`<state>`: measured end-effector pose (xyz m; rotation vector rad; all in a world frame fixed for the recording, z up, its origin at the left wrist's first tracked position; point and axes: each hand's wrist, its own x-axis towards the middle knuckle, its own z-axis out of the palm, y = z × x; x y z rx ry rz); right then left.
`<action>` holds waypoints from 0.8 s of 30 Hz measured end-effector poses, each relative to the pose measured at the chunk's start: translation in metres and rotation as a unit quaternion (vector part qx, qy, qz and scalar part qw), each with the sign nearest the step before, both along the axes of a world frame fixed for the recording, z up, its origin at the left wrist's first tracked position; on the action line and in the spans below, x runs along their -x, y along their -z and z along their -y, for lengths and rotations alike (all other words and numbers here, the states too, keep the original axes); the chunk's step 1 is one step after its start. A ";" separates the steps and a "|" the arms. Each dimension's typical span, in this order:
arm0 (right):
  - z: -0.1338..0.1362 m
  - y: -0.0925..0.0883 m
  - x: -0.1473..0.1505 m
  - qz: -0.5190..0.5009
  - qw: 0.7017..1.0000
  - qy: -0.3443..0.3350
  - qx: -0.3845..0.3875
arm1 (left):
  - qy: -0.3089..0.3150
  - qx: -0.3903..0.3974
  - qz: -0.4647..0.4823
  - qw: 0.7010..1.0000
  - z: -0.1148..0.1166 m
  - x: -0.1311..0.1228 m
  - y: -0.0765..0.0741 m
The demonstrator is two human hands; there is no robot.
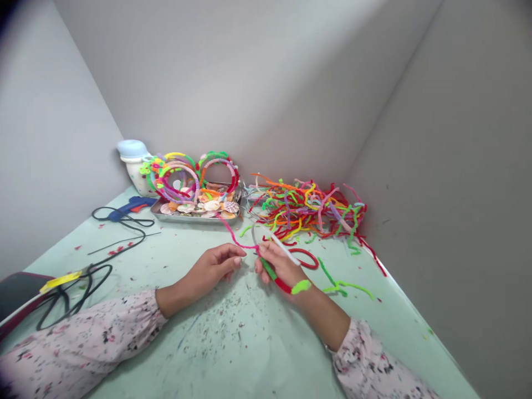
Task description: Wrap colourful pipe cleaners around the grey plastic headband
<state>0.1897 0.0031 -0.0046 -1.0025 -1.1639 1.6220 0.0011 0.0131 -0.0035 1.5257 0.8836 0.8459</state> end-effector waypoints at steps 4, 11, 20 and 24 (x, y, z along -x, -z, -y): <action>0.004 -0.002 0.004 0.060 0.997 -0.049 -0.026 | 0.013 -0.020 -0.018 1.000 0.006 0.001 -0.007; 0.012 -0.008 0.009 0.118 0.987 -0.096 -0.054 | 0.014 -0.052 -0.018 0.998 0.007 0.003 -0.013; 0.012 -0.007 0.009 0.126 0.986 -0.096 -0.050 | 0.003 -0.109 -0.051 0.993 0.004 0.004 -0.002; 0.012 -0.009 0.010 0.127 0.986 -0.095 -0.049 | -0.011 -0.133 -0.081 0.988 0.006 0.003 -0.003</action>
